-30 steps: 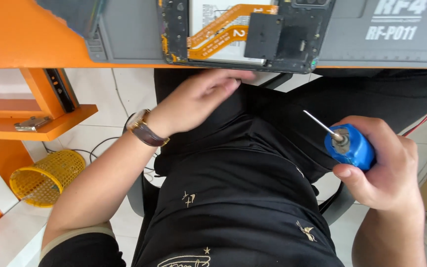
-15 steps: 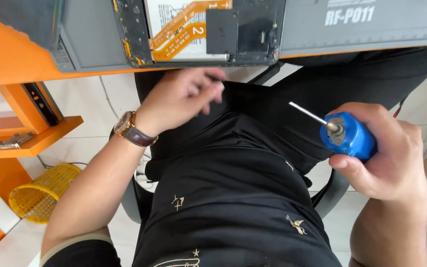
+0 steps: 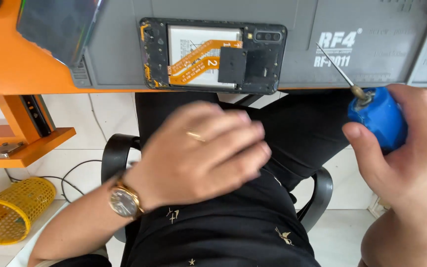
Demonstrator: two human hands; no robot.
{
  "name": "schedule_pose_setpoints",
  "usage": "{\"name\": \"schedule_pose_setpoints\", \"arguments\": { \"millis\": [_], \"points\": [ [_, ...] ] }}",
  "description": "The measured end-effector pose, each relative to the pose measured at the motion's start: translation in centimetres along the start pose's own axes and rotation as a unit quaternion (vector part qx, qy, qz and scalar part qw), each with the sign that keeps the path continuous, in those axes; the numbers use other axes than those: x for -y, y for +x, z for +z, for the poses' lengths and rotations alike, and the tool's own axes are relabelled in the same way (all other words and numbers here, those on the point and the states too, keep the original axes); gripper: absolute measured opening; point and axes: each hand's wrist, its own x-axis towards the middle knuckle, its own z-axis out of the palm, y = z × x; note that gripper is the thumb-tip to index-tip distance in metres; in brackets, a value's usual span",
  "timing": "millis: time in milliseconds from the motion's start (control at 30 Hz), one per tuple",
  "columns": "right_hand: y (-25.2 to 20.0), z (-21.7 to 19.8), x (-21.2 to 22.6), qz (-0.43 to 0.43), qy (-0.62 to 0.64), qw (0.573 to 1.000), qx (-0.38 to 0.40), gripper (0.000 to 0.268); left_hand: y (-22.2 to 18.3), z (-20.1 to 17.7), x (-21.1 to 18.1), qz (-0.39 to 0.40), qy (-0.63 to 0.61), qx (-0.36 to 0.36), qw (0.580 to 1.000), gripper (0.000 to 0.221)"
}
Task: The person uses a blue electric screwdriver to remove screws from the back of a disassembled smartphone resting on their lap. They then lift the back cover to reveal the internal components and continue unscrewing parts inside the device.
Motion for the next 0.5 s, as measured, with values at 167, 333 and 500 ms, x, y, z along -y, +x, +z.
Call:
{"name": "schedule_pose_setpoints", "arguments": {
  "millis": [167, 333, 500],
  "points": [
    [1.7, 0.1, 1.0, -0.023, -0.181, 0.983, 0.017, 0.057, -0.9, -2.6, 5.6, -0.047, 0.276, -0.021, 0.960, 0.049],
    [2.3, 0.3, 1.7, -0.001, -0.225, 0.973, 0.040, 0.054, -0.8, -2.5, 7.2, -0.026, 0.306, -0.066, 0.949, 0.036],
    [2.2, 0.0, 2.4, 0.028, -0.245, 0.967, 0.063, 0.055, -0.7, -2.3, 7.4, -0.022, 0.313, -0.091, 0.945, 0.034]
  ]
}}
